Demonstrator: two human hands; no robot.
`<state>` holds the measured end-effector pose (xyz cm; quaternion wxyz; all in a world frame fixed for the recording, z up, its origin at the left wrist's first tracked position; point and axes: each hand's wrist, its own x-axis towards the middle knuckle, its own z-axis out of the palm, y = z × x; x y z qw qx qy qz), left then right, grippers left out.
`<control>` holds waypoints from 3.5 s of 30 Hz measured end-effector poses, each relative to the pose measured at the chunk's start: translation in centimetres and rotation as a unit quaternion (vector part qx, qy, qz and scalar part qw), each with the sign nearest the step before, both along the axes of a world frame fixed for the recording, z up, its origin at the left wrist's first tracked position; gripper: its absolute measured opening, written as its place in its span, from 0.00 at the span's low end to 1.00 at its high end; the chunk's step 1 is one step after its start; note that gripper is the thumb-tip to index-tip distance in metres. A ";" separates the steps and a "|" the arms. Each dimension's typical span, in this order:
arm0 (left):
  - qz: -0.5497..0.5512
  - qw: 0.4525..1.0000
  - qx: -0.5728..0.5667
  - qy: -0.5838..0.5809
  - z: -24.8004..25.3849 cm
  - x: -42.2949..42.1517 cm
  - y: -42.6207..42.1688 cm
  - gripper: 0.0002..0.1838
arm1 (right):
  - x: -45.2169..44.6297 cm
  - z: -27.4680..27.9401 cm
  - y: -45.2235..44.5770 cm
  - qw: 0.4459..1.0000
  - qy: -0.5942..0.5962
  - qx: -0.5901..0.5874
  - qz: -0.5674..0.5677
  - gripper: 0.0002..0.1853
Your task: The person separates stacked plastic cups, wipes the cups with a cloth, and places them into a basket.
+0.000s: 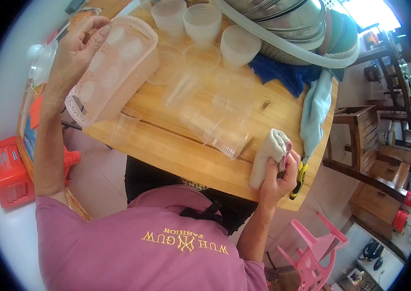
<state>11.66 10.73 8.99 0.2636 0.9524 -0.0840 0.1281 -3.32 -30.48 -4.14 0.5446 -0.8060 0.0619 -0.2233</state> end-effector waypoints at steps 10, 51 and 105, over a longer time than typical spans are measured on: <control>-0.126 0.990 0.011 0.064 2.2 -10.2 -5.8 0.16 | 0.0 0.0 0.0 1.000 0.001 -0.009 -0.001 0.10; -0.079 0.696 -0.634 0.328 -6.4 -18.6 -7.5 0.31 | 0.1 6.6 7.3 0.836 0.149 0.242 0.471 0.23; -0.319 0.916 -0.068 0.233 -5.1 -15.4 -10.9 0.38 | -0.7 7.2 7.9 0.869 0.285 -0.053 0.401 0.24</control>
